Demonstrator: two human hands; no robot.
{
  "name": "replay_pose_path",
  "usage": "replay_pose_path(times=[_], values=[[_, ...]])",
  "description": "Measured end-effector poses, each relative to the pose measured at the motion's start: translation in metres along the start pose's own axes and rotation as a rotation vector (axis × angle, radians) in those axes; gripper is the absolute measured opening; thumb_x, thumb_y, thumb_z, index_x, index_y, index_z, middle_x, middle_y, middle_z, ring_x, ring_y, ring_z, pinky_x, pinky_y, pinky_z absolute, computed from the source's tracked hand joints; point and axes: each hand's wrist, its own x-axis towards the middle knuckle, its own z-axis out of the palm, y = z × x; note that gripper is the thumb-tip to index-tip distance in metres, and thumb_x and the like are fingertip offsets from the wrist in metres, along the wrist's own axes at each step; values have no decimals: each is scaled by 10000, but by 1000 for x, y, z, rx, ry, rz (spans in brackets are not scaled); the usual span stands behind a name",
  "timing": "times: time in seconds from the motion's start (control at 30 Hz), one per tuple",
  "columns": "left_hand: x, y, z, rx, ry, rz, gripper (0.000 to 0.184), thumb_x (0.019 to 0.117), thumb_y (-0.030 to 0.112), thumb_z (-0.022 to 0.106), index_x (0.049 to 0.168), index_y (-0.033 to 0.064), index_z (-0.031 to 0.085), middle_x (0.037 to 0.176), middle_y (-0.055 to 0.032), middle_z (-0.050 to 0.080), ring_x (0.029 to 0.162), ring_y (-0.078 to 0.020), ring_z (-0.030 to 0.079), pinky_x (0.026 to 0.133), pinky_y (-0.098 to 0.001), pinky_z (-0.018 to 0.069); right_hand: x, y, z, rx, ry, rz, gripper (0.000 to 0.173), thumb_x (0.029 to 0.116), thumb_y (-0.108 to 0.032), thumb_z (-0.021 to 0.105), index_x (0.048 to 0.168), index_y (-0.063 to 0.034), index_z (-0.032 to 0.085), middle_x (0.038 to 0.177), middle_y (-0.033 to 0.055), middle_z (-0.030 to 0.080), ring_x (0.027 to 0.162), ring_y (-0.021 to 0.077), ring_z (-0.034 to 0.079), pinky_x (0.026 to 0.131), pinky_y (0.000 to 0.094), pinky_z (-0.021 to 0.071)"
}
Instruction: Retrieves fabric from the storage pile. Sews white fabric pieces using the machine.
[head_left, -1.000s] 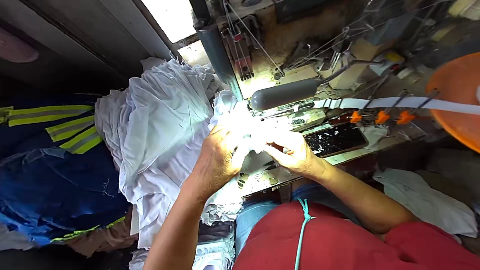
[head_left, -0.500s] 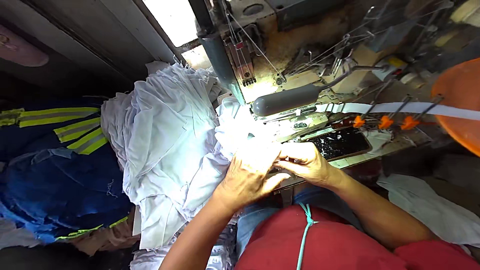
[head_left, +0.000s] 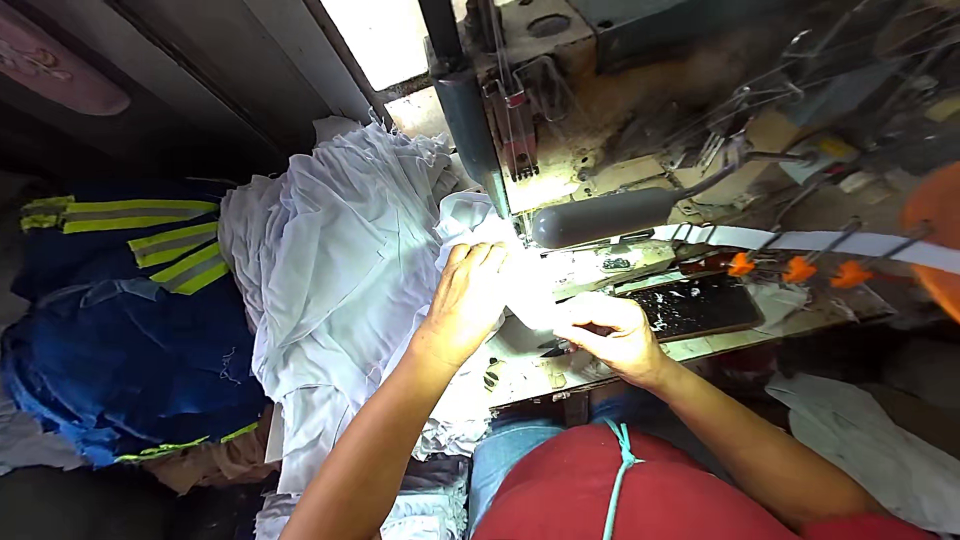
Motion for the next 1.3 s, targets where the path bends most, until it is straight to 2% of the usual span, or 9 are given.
replay_pose_path(times=[0.27, 0.4, 0.5, 0.63, 0.73, 0.87, 0.97, 1.1, 1.3], values=[[16, -20, -4, -116, 115, -62, 256, 873, -89, 612, 1096, -29, 722, 1185, -211, 697, 1085, -397, 652, 904, -548, 475, 33, 13, 7, -214, 109, -52, 90, 887, -63, 718, 851, 16, 740, 805, 59, 703, 678, 47, 650, 653, 199, 570], [6, 0, -12, -365, 94, -11, 300, 758, 126, 647, 1032, 69, 755, 1091, -99, 711, 1110, -292, 621, 995, -482, 448, 36, 18, 7, -194, 108, -12, 79, 905, -62, 711, 910, 8, 747, 845, 48, 701, 646, 16, 628, 607, 168, 555], [1, 4, 2, -334, 124, 129, 233, 883, 183, 596, 1024, 106, 764, 1020, -51, 735, 1075, -232, 655, 1050, -463, 432, 34, 23, 8, -240, 123, -34, 94, 911, -64, 701, 934, 11, 754, 886, 66, 720, 651, 30, 639, 610, 183, 564], [-1, 8, 11, -209, 208, 154, 251, 928, 70, 550, 1074, 52, 754, 1066, -118, 733, 1003, -287, 678, 929, -445, 496, 32, 25, 8, -279, 115, -74, 124, 939, -62, 659, 966, 23, 744, 904, 86, 723, 644, 39, 639, 598, 191, 564], [-2, 9, 16, -158, 231, 107, 208, 941, 71, 546, 987, 29, 744, 956, -135, 713, 909, -300, 670, 834, -428, 502, 30, 27, 9, -384, 123, -159, 158, 950, -65, 636, 1001, 9, 766, 989, 111, 747, 727, 80, 681, 664, 223, 583], [0, 9, 21, -141, 210, 17, 240, 937, 62, 537, 1030, 33, 757, 1017, -132, 728, 944, -309, 676, 884, -455, 499, 31, 21, 8, -551, 94, -233, 204, 970, -117, 629, 1073, -9, 767, 1133, 121, 756, 1117, 192, 703, 975, 336, 550], [6, 9, 23, -122, 167, -83, 199, 918, 34, 573, 1007, 3, 749, 1036, -160, 715, 970, -341, 679, 885, -493, 514, 25, 16, 6, -577, 36, -189, 263, 990, -153, 613, 1166, -3, 737, 1229, 123, 726, 1157, 195, 685, 982, 345, 546], [13, 8, 21, -131, 104, -211, 182, 953, 52, 602, 1051, -23, 736, 1092, -186, 710, 1033, -369, 679, 897, -530, 524, -5, 17, 3, -625, 50, -260, 256, 995, -141, 602, 1136, 20, 743, 1148, 187, 730, 859, 179, 723, 733, 263, 585], [15, 2, 22, -198, 96, -378, 202, 996, 90, 594, 1104, -32, 713, 1143, -209, 691, 1107, -393, 656, 941, -568, 518, -54, 20, -8, -874, -246, -68, 229, 1001, -215, 602, 1018, -37, 745, 1093, 139, 728, 1081, 303, 694, 944, 430, 563]])
